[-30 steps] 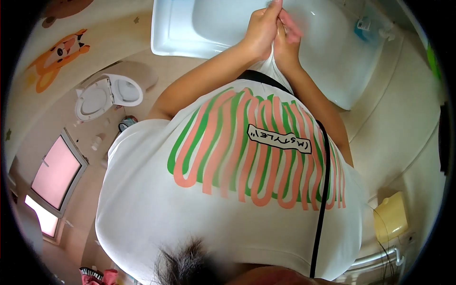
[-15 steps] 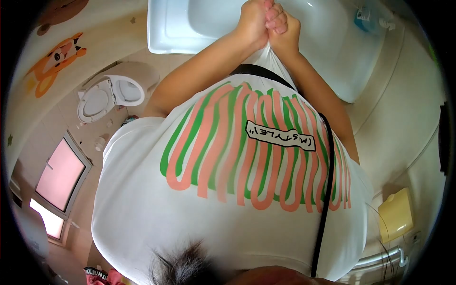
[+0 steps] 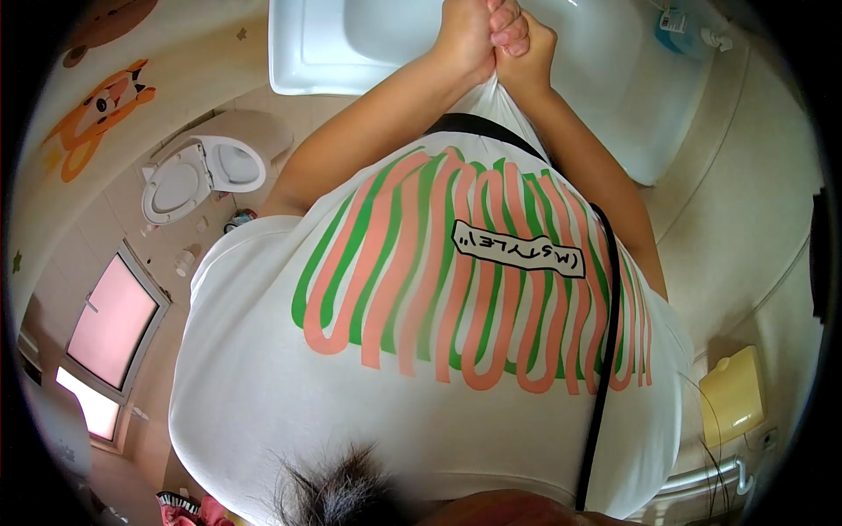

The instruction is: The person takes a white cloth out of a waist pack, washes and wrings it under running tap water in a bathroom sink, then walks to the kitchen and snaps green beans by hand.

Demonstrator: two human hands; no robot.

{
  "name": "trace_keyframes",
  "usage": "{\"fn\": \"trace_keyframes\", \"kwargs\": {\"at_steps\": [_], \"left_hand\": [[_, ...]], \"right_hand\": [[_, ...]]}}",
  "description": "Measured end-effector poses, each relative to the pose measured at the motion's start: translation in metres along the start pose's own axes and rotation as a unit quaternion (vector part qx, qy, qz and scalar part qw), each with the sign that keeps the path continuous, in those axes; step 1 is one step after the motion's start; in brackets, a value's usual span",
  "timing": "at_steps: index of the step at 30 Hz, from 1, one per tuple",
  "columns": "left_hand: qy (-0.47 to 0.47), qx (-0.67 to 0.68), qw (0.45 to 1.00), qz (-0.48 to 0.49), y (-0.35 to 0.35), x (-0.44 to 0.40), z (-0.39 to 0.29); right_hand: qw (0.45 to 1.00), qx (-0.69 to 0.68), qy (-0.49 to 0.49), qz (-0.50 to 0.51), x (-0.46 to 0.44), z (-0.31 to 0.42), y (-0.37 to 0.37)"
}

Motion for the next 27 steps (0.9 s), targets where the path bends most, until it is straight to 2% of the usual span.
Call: {"fn": "trace_keyframes", "kwargs": {"at_steps": [1,4,5,7,10,11,13,14,15,16,18,20,21,24,27], "left_hand": [[0.001,-0.002,1.000,0.010,-0.001,0.000,0.000],[0.061,-0.020,0.998,-0.010,0.019,-0.017,0.010],[0.055,-0.028,0.997,-0.042,0.024,-0.017,0.008],[0.043,-0.044,0.993,-0.104,0.029,-0.013,0.004],[-0.014,-0.215,0.973,-0.078,0.012,-0.004,-0.019],[-0.018,-0.266,0.962,-0.052,0.012,-0.002,-0.022],[0.016,-0.352,0.934,0.058,0.036,0.005,-0.027],[0.082,-0.437,0.892,0.086,0.035,0.015,-0.025],[0.148,-0.515,0.837,0.111,0.034,0.033,-0.022],[0.211,-0.587,0.770,0.133,0.038,0.047,-0.020],[0.191,-0.548,0.803,0.135,0.064,0.041,-0.018],[0.157,-0.539,0.819,0.120,0.065,0.042,-0.033],[0.104,-0.577,0.807,0.073,0.068,0.041,-0.048],[0.001,-0.609,0.793,-0.001,0.097,0.038,-0.080],[-0.052,-0.582,0.807,-0.081,0.121,0.047,-0.115]], "right_hand": [[1.000,-0.004,-0.008,-0.002,0.000,-0.001,0.000],[0.993,0.116,-0.011,0.010,0.001,-0.031,0.003],[0.991,0.061,-0.108,0.054,-0.002,-0.049,-0.001],[0.944,-0.049,-0.296,0.136,-0.001,-0.071,-0.012],[0.801,-0.183,-0.536,0.191,0.031,-0.028,-0.018],[0.764,-0.221,-0.565,0.217,0.034,-0.040,-0.013],[0.775,-0.148,-0.518,0.330,0.026,-0.040,0.009],[0.774,-0.111,-0.492,0.384,0.026,-0.036,0.012],[0.797,-0.122,-0.441,0.393,0.021,-0.024,0.013],[0.817,-0.073,-0.411,0.397,0.018,-0.022,0.016],[0.849,0.023,-0.341,0.403,0.008,-0.018,0.023],[0.851,0.046,-0.353,0.387,0.001,-0.018,0.033],[0.851,0.059,-0.358,0.379,-0.002,-0.018,0.038],[0.907,0.171,-0.245,0.297,-0.020,-0.024,0.069],[0.927,0.189,-0.280,0.164,-0.024,-0.026,0.107]]}}
Point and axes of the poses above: each hand's wrist, its own x-axis away from the middle knuckle, its own y-axis out of the back of the hand, z = x × y, the point moved 9 cm from there along -x, towards the middle knuckle, and after that the axes turned 7 degrees about -y, right-handed, at the moved point
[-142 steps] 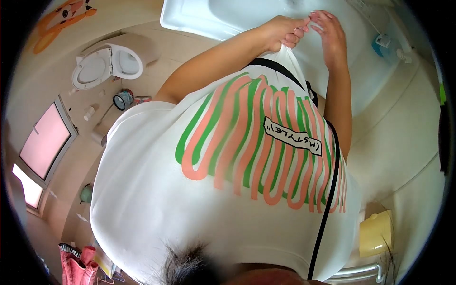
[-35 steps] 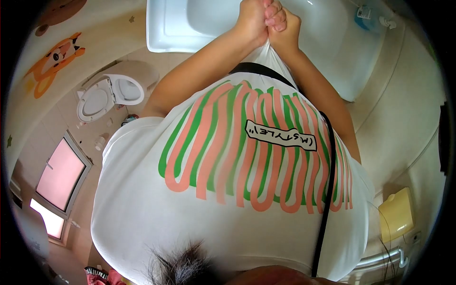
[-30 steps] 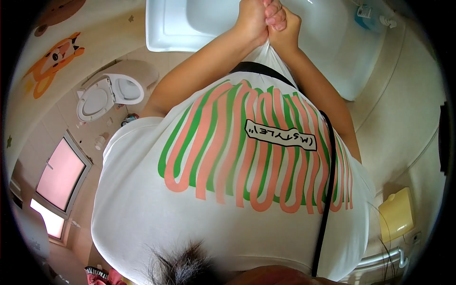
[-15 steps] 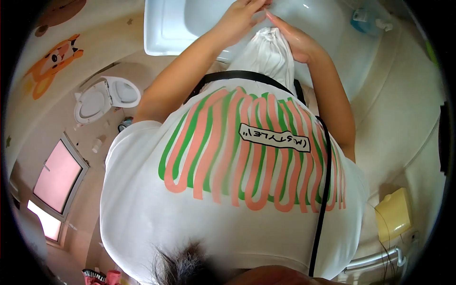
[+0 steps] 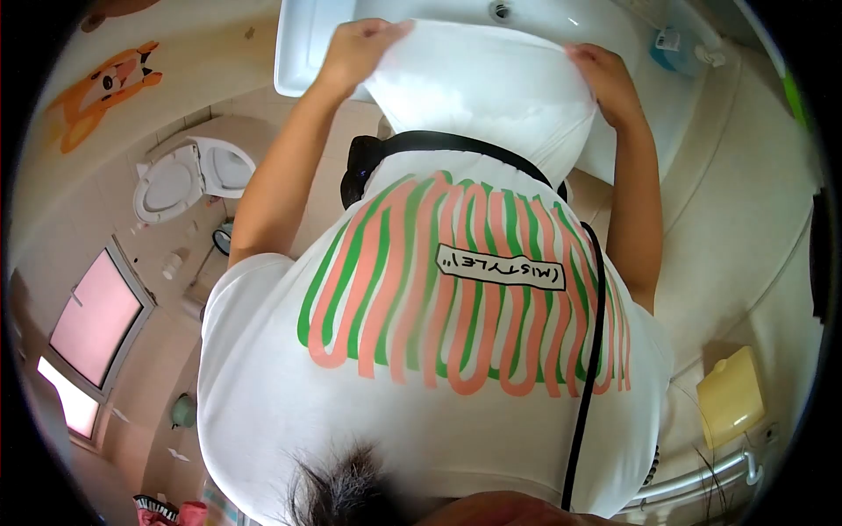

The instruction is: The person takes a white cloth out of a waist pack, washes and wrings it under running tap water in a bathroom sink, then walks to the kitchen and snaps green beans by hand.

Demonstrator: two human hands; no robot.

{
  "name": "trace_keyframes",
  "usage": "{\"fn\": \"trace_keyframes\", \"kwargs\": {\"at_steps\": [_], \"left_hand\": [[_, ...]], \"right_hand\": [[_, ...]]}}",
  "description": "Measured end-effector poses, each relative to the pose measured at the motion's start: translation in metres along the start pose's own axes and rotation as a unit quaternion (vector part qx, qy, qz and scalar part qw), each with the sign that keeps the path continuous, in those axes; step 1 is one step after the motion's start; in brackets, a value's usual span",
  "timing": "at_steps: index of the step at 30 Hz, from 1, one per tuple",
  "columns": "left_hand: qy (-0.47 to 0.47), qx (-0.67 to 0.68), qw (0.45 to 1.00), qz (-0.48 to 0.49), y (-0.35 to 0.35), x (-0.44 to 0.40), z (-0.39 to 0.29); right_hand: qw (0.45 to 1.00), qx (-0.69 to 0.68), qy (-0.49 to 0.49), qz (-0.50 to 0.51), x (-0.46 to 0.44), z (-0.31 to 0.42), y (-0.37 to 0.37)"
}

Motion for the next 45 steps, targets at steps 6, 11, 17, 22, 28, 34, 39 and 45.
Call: {"fn": "trace_keyframes", "kwargs": {"at_steps": [6,11,17,22,28,34,39,45], "left_hand": [[-0.022,-0.024,0.992,-0.123,0.054,0.002,0.008],[-0.092,-0.098,0.984,-0.116,-0.010,0.005,-0.046],[-0.132,-0.091,0.986,0.047,-0.063,-0.001,-0.048],[-0.129,-0.134,0.953,0.240,-0.027,0.066,0.026],[0.133,-0.174,0.898,0.382,0.072,0.171,0.123],[0.110,-0.162,0.896,0.399,0.119,0.227,0.114],[0.135,-0.212,0.877,0.410,0.138,0.238,0.133],[0.167,-0.277,0.848,0.420,0.166,0.272,0.100]], "right_hand": [[0.991,-0.001,0.002,-0.132,0.010,0.013,0.028],[0.918,0.136,0.198,-0.316,0.024,0.051,0.101],[0.954,0.184,0.167,-0.168,0.023,0.028,0.067],[0.995,0.063,0.042,0.063,0.092,-0.018,-0.085],[0.991,-0.017,-0.129,0.021,0.208,-0.104,-0.124],[0.958,-0.138,-0.220,0.125,0.342,-0.111,-0.244],[0.934,-0.205,-0.292,0.030,0.368,-0.101,-0.294],[0.893,-0.337,-0.294,0.050,0.383,-0.120,-0.337]]}}
Point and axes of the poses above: each hand's wrist, its own x-axis away from the middle knuckle, its own y-axis out of the back of the hand, z = x × y, the point moved 9 cm from there along -x, towards the middle knuckle, and after that the axes turned 7 degrees about -y, right-handed, at the moved point
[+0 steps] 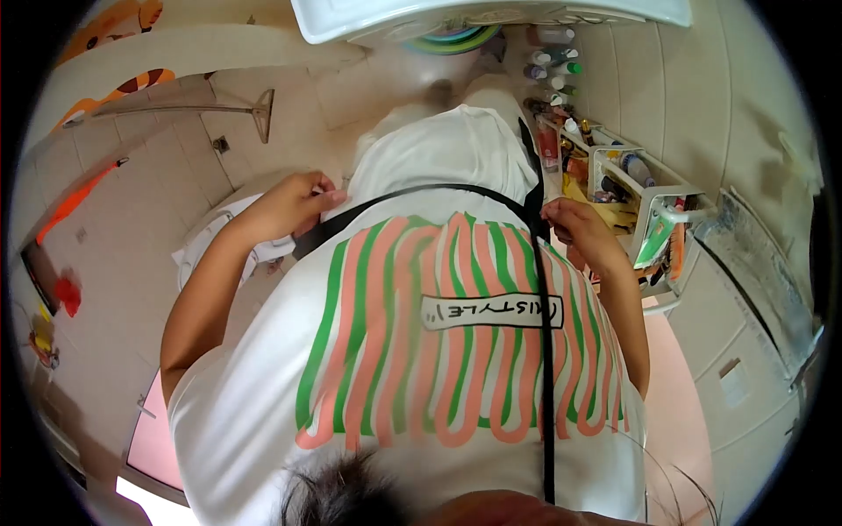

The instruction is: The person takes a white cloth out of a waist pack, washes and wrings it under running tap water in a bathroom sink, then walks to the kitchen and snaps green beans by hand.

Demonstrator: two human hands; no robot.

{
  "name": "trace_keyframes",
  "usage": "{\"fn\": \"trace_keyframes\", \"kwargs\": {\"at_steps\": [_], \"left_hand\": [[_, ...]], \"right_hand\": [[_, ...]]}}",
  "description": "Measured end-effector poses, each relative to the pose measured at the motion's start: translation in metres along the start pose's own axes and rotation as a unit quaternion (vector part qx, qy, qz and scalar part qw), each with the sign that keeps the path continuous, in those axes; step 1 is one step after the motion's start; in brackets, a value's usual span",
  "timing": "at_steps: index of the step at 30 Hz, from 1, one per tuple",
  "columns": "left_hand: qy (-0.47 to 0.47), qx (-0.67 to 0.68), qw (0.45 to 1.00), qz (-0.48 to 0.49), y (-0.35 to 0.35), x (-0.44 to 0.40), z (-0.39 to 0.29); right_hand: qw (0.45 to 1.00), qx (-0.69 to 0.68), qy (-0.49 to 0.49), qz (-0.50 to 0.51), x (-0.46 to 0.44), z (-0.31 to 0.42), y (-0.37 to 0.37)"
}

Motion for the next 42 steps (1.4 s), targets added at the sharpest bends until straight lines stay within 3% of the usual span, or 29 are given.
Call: {"fn": "trace_keyframes", "kwargs": {"at_steps": [4,6,8,12,13,16,17,20,22,24,25,28,29,32,33,34,36,37,40,42], "left_hand": [[0.060,-0.109,0.987,0.105,-0.006,0.027,-0.013],[0.055,-0.113,0.984,0.125,-0.007,0.027,-0.001],[0.072,-0.104,0.983,0.134,-0.005,0.030,0.007],[0.017,-0.242,0.945,0.219,-0.023,0.046,0.080],[0.113,-0.155,0.966,0.171,-0.022,0.055,0.077],[0.040,-0.178,0.978,0.099,-0.009,0.031,0.042],[0.153,-0.241,0.958,0.038,0.026,0.004,0.115],[0.087,-0.048,0.995,-0.027,0.029,0.004,0.064],[0.069,-0.075,0.993,-0.067,0.025,-0.008,0.059],[0.051,-0.123,0.985,-0.109,0.026,-0.021,0.054],[0.056,-0.054,0.990,-0.120,0.031,-0.027,0.055],[0.079,0.009,0.979,-0.188,0.068,-0.047,0.076],[0.046,-0.024,0.979,-0.199,0.082,-0.055,0.076],[0.002,-0.004,0.965,-0.262,0.095,-0.064,0.069],[0.038,0.035,0.984,-0.173,0.079,-0.068,0.065],[0.081,0.019,0.992,-0.098,0.065,-0.071,0.061],[0.009,0.012,0.989,-0.150,0.057,-0.084,0.029],[-0.050,0.018,0.993,-0.101,0.065,-0.114,0.045],[-0.108,-0.053,0.990,-0.071,0.031,-0.147,0.002],[-0.095,-0.103,0.990,0.028,0.011,-0.181,0.008]], "right_hand": [[0.992,-0.099,-0.037,0.064,0.001,-0.021,-0.011],[0.986,-0.103,-0.056,0.118,0.006,-0.025,-0.022],[0.984,-0.124,-0.070,0.106,0.012,-0.024,-0.023],[0.990,-0.082,-0.049,0.101,0.022,-0.002,-0.022],[0.992,-0.071,-0.042,0.094,0.022,0.002,-0.023],[0.995,0.061,0.038,0.063,0.011,0.003,-0.022],[0.999,-0.024,0.046,0.013,0.000,-0.008,-0.007],[0.953,-0.284,0.022,-0.107,-0.017,-0.055,0.044],[0.865,-0.490,-0.019,-0.107,-0.027,-0.096,0.056],[0.891,-0.380,0.021,-0.246,-0.039,-0.149,0.076],[0.906,-0.092,0.089,-0.402,-0.037,-0.154,0.099],[0.840,0.028,0.184,-0.510,-0.029,-0.139,0.116],[0.834,-0.008,0.215,-0.508,-0.026,-0.125,0.106],[0.931,0.052,0.124,-0.338,-0.064,-0.105,0.071],[0.913,0.148,0.128,-0.358,-0.055,-0.082,0.061],[0.915,0.099,0.167,-0.354,-0.053,-0.072,0.056],[0.905,0.008,0.247,-0.346,-0.056,-0.044,0.062],[0.910,0.025,0.257,-0.324,-0.059,-0.031,0.056],[0.930,0.083,0.275,-0.230,-0.073,0.007,0.025],[0.946,0.132,0.262,-0.135,-0.086,0.021,-0.003]]}}
Point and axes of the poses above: each hand's wrist, its own x-axis away from the middle knuckle, its own y-axis out of the back of the hand, z = x × y, the point moved 9 cm from there along -x, towards the middle knuckle, and after that the axes turned 7 degrees about -y, right-handed, at the moved point
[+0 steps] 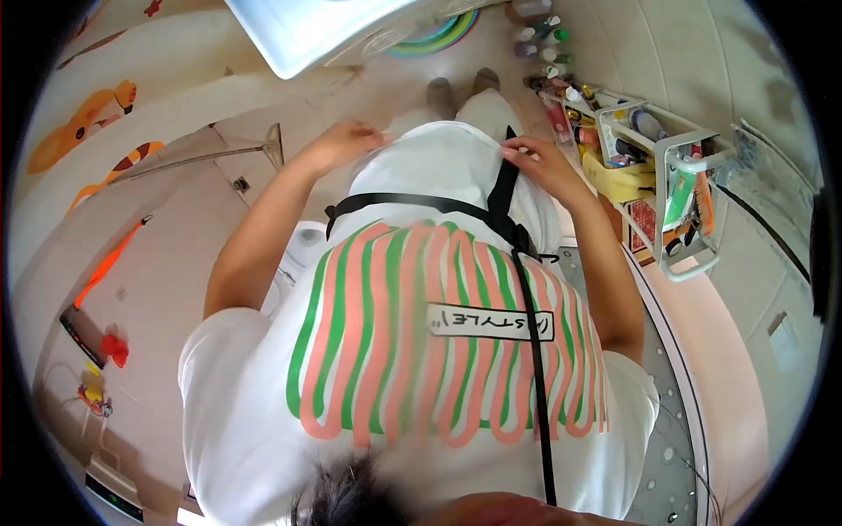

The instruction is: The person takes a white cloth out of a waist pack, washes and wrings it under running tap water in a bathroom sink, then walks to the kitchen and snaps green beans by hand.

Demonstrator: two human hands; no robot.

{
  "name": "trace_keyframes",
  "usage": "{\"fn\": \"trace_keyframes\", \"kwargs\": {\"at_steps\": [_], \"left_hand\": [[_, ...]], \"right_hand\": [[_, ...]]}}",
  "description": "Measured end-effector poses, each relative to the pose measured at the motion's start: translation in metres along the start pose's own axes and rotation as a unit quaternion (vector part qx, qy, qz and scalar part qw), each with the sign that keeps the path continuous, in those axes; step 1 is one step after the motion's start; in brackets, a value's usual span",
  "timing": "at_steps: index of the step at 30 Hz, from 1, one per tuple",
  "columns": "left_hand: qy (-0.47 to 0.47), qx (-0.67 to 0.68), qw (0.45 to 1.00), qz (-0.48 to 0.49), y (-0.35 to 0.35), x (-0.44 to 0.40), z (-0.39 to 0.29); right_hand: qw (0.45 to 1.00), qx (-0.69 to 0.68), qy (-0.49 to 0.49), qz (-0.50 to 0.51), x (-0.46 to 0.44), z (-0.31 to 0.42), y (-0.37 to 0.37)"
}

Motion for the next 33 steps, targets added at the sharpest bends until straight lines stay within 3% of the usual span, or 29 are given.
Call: {"fn": "trace_keyframes", "kwargs": {"at_steps": [1,4,5,6,8,11,12,14,15,16,17,18,19,21,22,24,25,28,30,32,33], "left_hand": [[0.002,-0.020,0.998,0.053,-0.011,-0.012,0.004],[0.076,0.181,0.978,-0.071,0.005,-0.027,-0.001],[0.088,0.163,0.982,-0.028,0.010,-0.035,0.003],[0.081,0.178,0.980,-0.049,0.016,-0.045,0.006],[0.066,0.202,0.973,-0.089,0.023,-0.063,0.007],[0.046,0.193,0.979,0.052,-0.006,-0.078,-0.018],[-0.002,0.138,0.988,0.070,-0.016,-0.082,-0.026],[-0.098,0.021,0.989,0.109,-0.042,-0.086,-0.028],[-0.133,-0.054,0.987,0.071,-0.036,-0.094,-0.025],[-0.134,-0.042,0.990,-0.003,-0.023,-0.103,-0.019],[-0.136,-0.030,0.987,-0.076,-0.011,-0.109,-0.017],[-0.140,-0.019,0.979,-0.148,0.001,-0.115,-0.015],[-0.134,-0.001,0.987,-0.090,-0.011,-0.115,-0.025],[-0.117,0.034,0.992,0.026,-0.041,-0.100,-0.053],[-0.131,-0.030,0.987,0.091,-0.062,-0.095,-0.061],[-0.151,-0.162,0.950,0.221,-0.102,-0.085,-0.070],[-0.130,-0.149,0.957,0.213,-0.107,-0.090,-0.072],[-0.076,-0.124,0.970,0.196,-0.141,-0.118,-0.084],[-0.087,-0.059,0.983,0.149,-0.167,-0.115,-0.130],[-0.101,-0.037,0.990,0.093,-0.193,-0.124,-0.158],[-0.102,-0.048,0.989,0.095,-0.200,-0.130,-0.157]], "right_hand": [[0.998,0.014,-0.031,0.044,-0.007,-0.010,-0.012],[0.996,-0.011,-0.076,0.051,-0.024,-0.017,-0.012],[0.983,-0.139,-0.098,-0.073,-0.023,-0.023,0.006],[0.979,-0.190,-0.075,-0.014,-0.053,-0.064,0.017],[0.918,-0.378,-0.119,-0.011,-0.052,-0.035,0.025],[0.932,-0.341,-0.119,-0.020,-0.064,-0.052,0.026],[0.973,-0.185,-0.131,-0.048,-0.062,-0.059,0.031],[0.974,0.136,-0.149,-0.100,-0.055,-0.067,0.040],[0.960,0.210,-0.054,-0.179,-0.047,-0.063,0.046],[0.953,0.195,0.029,-0.229,-0.040,-0.070,0.051],[0.982,0.017,-0.007,-0.187,-0.029,-0.079,0.049],[0.976,-0.161,-0.040,-0.141,-0.014,-0.086,0.045],[0.970,-0.201,-0.102,-0.089,-0.001,-0.107,0.041],[0.977,-0.163,-0.125,-0.057,0.040,-0.134,0.024],[0.979,-0.145,-0.135,-0.039,0.059,-0.143,0.012],[0.951,-0.248,-0.185,0.017,0.099,-0.156,-0.019],[0.949,-0.243,-0.199,0.039,0.117,-0.159,-0.030],[0.921,-0.339,-0.168,-0.088,0.158,-0.202,-0.043],[0.767,-0.593,-0.172,-0.175,0.196,-0.226,-0.052],[0.712,-0.667,-0.110,-0.189,0.230,-0.252,-0.068],[0.733,-0.629,-0.154,-0.209,0.234,-0.275,-0.089]]}}
Point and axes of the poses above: each hand's wrist, its own x-axis away from the middle knuckle, its own y-axis out of the back of the hand, z = x × y, the point moved 9 cm from there along -x, towards the middle knuckle, and after that the axes turned 7 degrees about -y, right-handed, at the moved point
